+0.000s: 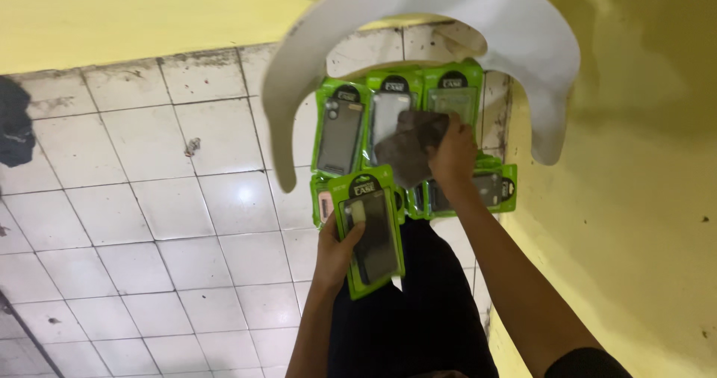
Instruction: The person picks up packaged phone cases from a white plastic chair, wipes each one with a cloth, and hangs them on a wall-mounted wire grid. The person repeats this process for multiple cases of different colors.
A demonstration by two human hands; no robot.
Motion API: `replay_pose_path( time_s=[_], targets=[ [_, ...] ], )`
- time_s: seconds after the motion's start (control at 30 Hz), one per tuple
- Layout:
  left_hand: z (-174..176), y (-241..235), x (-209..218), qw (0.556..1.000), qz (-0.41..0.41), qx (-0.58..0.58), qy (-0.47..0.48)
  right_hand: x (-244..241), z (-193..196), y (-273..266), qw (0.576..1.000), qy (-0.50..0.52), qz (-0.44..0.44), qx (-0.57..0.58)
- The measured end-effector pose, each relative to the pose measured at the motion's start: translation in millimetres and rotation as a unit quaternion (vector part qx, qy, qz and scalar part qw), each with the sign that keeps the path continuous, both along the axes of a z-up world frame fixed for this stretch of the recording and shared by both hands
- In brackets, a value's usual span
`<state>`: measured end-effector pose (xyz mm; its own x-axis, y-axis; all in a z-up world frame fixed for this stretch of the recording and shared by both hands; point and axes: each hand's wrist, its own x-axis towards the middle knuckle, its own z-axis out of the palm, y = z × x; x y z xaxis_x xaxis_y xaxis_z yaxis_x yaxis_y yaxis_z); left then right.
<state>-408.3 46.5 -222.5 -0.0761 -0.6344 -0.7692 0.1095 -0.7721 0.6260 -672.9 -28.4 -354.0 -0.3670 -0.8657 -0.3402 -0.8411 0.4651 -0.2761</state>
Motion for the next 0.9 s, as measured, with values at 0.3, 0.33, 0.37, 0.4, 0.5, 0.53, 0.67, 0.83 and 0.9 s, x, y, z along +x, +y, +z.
replay_pose_path(
  time_s=[0.3,0.33,0.37,0.4,0.5,0.53,0.67,0.83,0.9],
  targets=[
    [62.1,-20.4,-6.2,0.918,0.194,0.083,0.336,-19.0,171.5,47.7,0.934,-0.312,-0.118,-0.131],
    [75.0,-25.7,-12.3,0.918,0.176,0.087,0.344,-14.0,217.0,58.8,0.937,-0.27,-0.047,-0.217],
    [88.3,-28.4,-19.5,0.918,0.157,0.09,0.352,-6.2,264.2,76.2,0.883,-0.415,-0.143,-0.169],
    [101.9,-30.0,-27.2,0.918,0.138,0.093,0.36,3.0,305.8,88.2,0.92,-0.341,-0.056,-0.184],
    [139.4,-30.4,-52.3,0.89,0.099,0.127,0.426,39.3,392.7,95.6,0.938,-0.233,0.128,-0.221],
    [148.5,-28.1,-65.6,0.894,0.085,0.127,0.421,46.0,411.5,89.0,0.936,-0.192,0.164,-0.244],
    [168.9,-16.7,-86.4,0.903,-0.016,0.082,0.42,51.6,475.1,70.2,0.924,-0.102,0.238,-0.283],
    [216.1,-48.2,-91.8,0.717,-0.012,-0.02,0.697,55.3,523.6,62.6,0.91,-0.042,0.29,-0.294],
    [258.5,-70.5,-95.1,0.906,0.037,-0.027,0.422,60.8,528.1,69.6,0.906,-0.026,0.289,-0.308]
  ],
)
